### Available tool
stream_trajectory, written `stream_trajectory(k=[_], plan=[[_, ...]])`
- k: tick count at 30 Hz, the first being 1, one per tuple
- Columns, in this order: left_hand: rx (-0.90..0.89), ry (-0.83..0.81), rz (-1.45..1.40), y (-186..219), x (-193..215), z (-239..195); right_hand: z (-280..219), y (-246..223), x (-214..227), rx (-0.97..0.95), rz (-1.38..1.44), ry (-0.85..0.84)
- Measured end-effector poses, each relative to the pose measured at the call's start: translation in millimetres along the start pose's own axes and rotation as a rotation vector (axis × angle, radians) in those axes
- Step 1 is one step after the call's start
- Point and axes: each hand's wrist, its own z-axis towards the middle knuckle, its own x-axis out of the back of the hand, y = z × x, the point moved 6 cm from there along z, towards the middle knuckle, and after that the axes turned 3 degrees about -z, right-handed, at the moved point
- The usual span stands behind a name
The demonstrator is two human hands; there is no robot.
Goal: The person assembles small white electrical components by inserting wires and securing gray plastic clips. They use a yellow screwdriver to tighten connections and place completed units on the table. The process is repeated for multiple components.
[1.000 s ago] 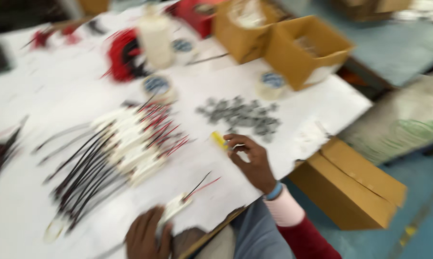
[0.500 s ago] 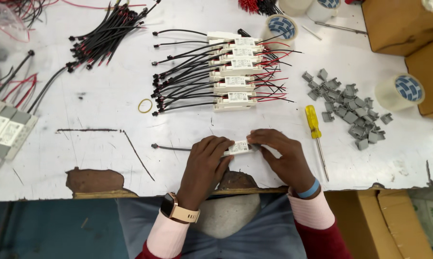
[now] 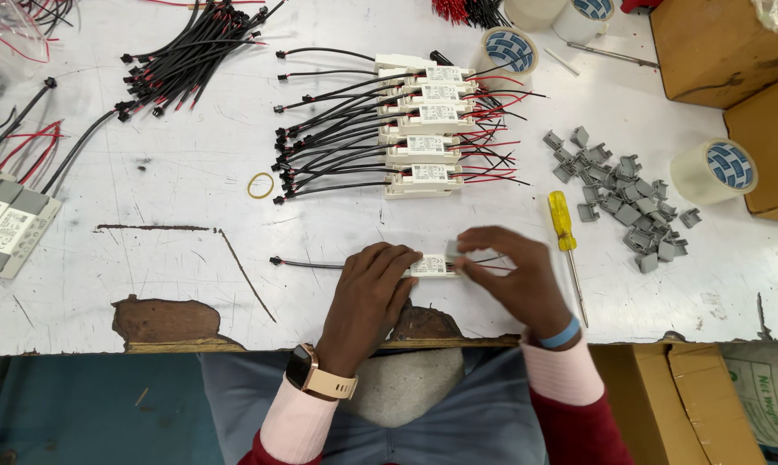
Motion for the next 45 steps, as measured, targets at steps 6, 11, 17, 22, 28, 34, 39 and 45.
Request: stream_trajectory(k=[6, 11, 17, 22, 28, 34, 39, 45], plan=[[0.006, 0.004, -0.009, 2.0, 2.3, 2.0, -7.3, -0.4, -5.5, 0.066, 0.087, -0.042], [0.018, -0.012, -0.010, 1.9, 1.1, 0.9, -19.0, 13.9, -13.6, 0.023, 0.088, -0.024], [0.022, -0.009, -0.010, 0.3, 0.3, 2.2, -20.9, 21.0, -14.5, 0.027, 0.212, -0.022], [0.040, -0.014, -0.016, -0.2, -0.2, 1.2, -23.2, 18.0, -18.3, 0.086, 0.152, -0.018], [0.051, -0.028, -0.029, -0.3, 0.4, 1.5, -18.5, 7.2, -17.1, 0.111, 0.100, -0.047], [0.027, -0.009, -0.036, 1.1, 3.7, 2.9, 8.9, -52.1, 29.1, 0.291, 0.039, -0.062], [0.038, -0.020, -0.071, 0.9, 5.8, 5.0, 3.5, -93.4, 105.8, 0.464, -0.123, 0.440], [0.040, -0.013, -0.075, -1.5, 3.6, 3.9, 32.7, -99.2, 43.6, 0.543, 0.049, 0.503]])
